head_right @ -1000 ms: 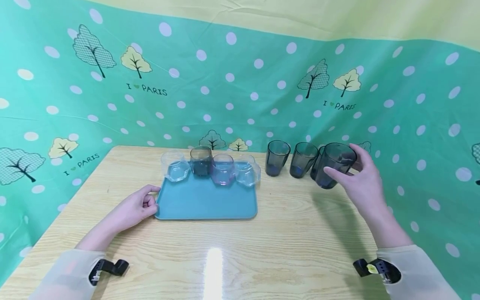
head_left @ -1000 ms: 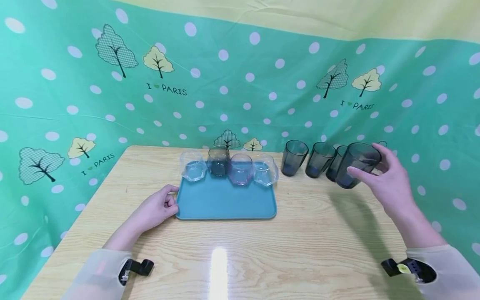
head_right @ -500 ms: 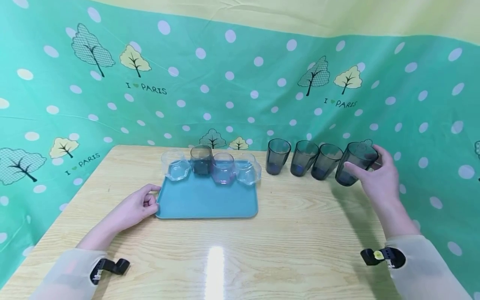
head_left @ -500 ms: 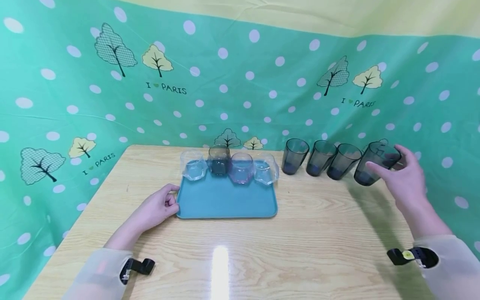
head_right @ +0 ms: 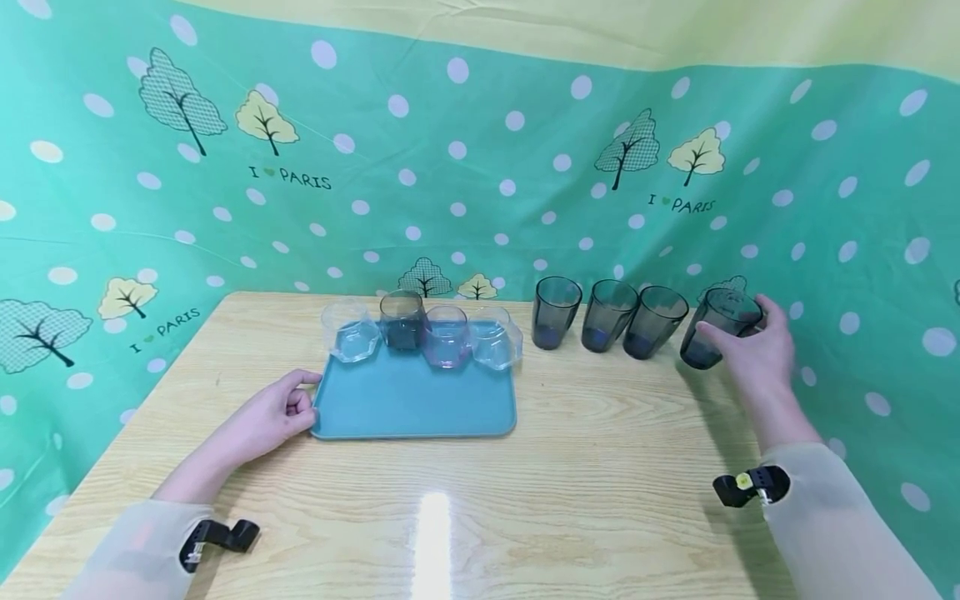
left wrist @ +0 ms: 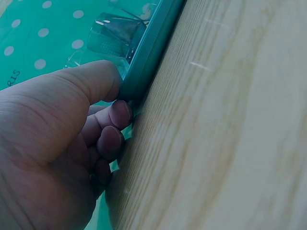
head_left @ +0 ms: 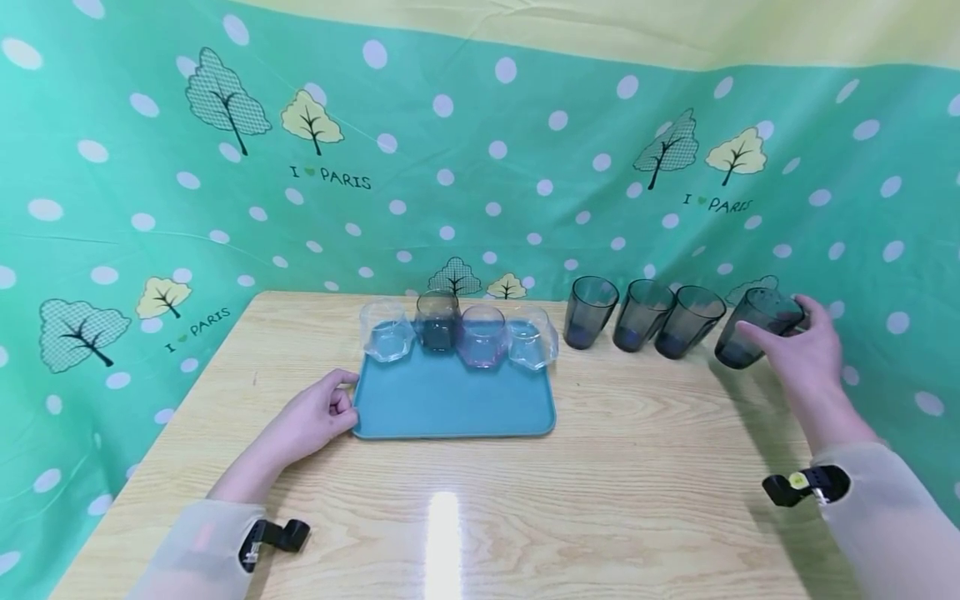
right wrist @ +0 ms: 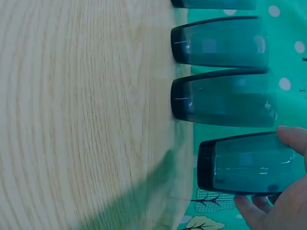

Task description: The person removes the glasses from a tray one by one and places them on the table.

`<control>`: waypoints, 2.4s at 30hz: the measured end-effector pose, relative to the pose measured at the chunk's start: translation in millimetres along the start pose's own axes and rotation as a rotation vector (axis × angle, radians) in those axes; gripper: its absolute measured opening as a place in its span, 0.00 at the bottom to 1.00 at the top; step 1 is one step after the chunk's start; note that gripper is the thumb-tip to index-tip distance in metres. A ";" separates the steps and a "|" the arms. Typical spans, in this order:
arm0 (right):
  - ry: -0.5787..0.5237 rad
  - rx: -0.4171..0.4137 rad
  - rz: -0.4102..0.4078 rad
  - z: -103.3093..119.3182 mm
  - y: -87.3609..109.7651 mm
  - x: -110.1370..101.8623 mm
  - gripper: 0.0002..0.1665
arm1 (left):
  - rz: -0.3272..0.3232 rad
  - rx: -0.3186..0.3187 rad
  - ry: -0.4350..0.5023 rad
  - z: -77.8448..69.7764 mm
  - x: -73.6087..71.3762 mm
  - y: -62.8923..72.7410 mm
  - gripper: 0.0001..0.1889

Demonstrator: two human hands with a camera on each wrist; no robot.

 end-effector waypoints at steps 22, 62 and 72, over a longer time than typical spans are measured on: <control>-0.005 0.011 -0.006 -9.0 -18.6 30.5 0.69 | 0.000 -0.013 0.019 0.1 -0.1 1.0 0.32; -0.019 -0.040 0.006 0.6 -23.1 37.4 0.72 | -0.006 -0.002 0.022 2.9 0.4 -0.2 0.33; 0.030 -0.175 -0.113 35.4 5.3 31.7 0.62 | -0.008 -0.005 0.001 1.8 -3.2 0.0 0.32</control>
Point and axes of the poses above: each hand's wrist, its own y-axis away from the middle knuckle, its own x-axis out of the palm, z = x × y, the point moved 1 cm from there along -y, towards the middle knuckle, and after that the axes turned 11 degrees about y, right-handed, at the moved point
